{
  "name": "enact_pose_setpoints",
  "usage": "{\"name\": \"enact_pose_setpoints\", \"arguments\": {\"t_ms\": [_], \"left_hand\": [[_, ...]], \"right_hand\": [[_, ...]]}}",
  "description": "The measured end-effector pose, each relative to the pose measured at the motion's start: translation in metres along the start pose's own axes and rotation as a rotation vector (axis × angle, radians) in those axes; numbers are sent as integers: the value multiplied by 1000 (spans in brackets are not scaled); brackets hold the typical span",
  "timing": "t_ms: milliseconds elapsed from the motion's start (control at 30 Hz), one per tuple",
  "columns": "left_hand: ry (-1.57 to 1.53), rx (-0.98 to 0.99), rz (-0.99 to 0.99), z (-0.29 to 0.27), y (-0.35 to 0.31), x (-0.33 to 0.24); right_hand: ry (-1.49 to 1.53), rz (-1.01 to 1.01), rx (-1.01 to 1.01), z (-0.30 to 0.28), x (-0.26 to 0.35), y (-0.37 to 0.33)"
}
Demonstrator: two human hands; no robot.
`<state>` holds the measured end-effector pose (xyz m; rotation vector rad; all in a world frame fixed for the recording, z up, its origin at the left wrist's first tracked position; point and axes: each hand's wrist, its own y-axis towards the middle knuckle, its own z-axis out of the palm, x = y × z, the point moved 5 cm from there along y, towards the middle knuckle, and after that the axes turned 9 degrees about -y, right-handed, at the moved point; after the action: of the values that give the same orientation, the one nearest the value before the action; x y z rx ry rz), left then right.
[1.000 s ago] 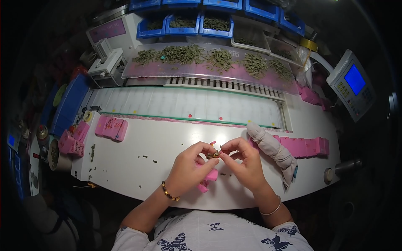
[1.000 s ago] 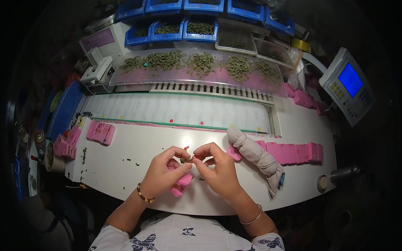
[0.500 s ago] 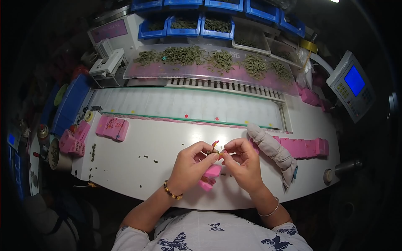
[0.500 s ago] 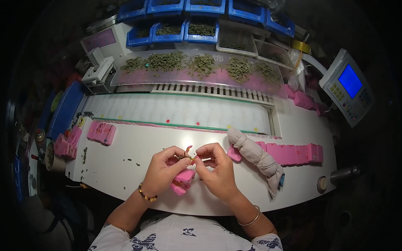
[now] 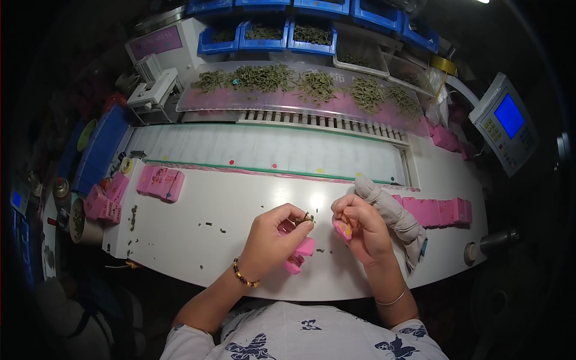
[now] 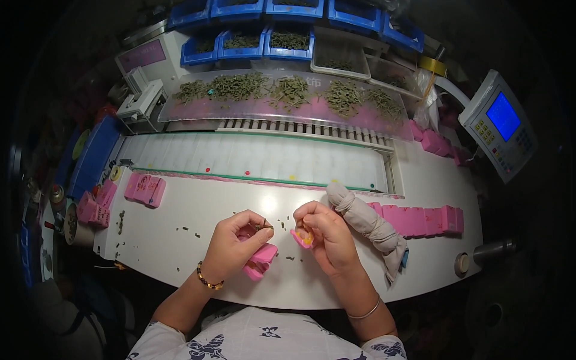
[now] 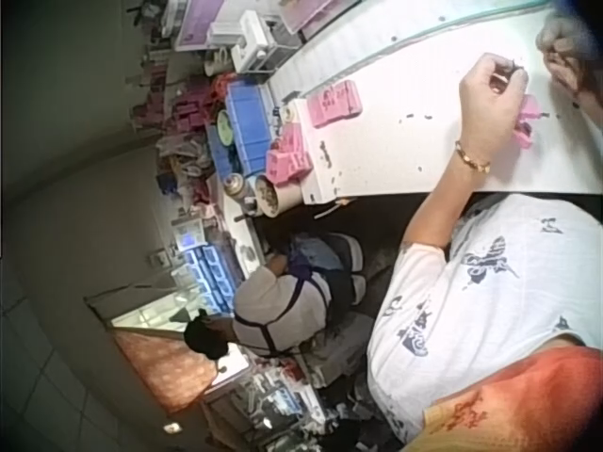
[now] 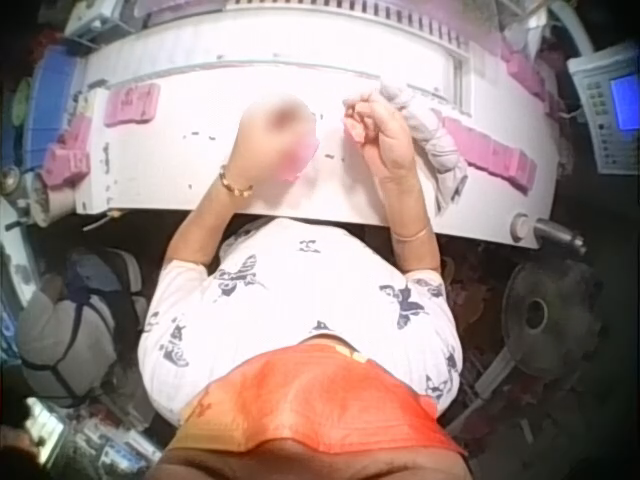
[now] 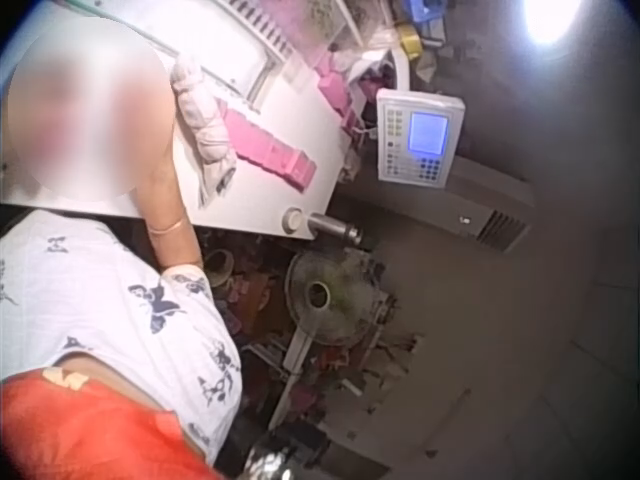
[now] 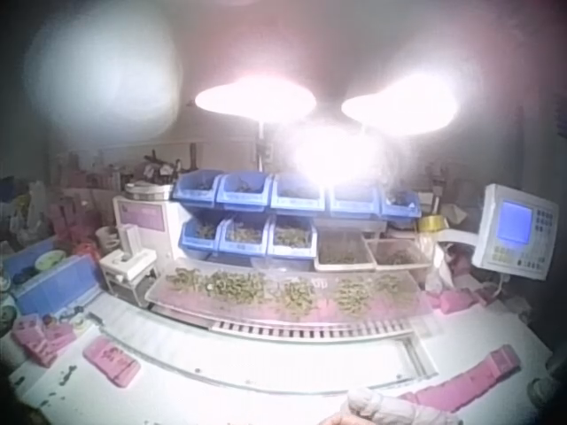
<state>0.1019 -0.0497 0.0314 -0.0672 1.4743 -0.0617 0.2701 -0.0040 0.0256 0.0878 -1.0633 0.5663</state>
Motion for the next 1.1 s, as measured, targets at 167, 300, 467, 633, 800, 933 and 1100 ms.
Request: {"name": "enact_pose_setpoints", "arguments": {"t_ms": [167, 300, 467, 633, 800, 933, 1100], "left_hand": [[145, -3, 169, 5, -2, -6], [172, 44, 185, 6, -3, -9], [168, 33, 212, 6, -4, -18], [96, 64, 85, 1, -4, -17], [86, 71, 69, -1, -3, -17], [21, 54, 49, 2, -3, -14], [34, -30, 70, -4, 0, -6]], "right_hand": [[-167, 78, 32, 18, -4, -3], [-592, -69, -19, 28, 0, -3], [-794, -295, -58, 29, 13, -6], [-797, -279, -39, 30, 11, -6], [-837, -301, -37, 32, 9, -6], [-1024, -438, -38, 35, 10, -8], [-1034, -462, -72, 41, 15, -10]]}}
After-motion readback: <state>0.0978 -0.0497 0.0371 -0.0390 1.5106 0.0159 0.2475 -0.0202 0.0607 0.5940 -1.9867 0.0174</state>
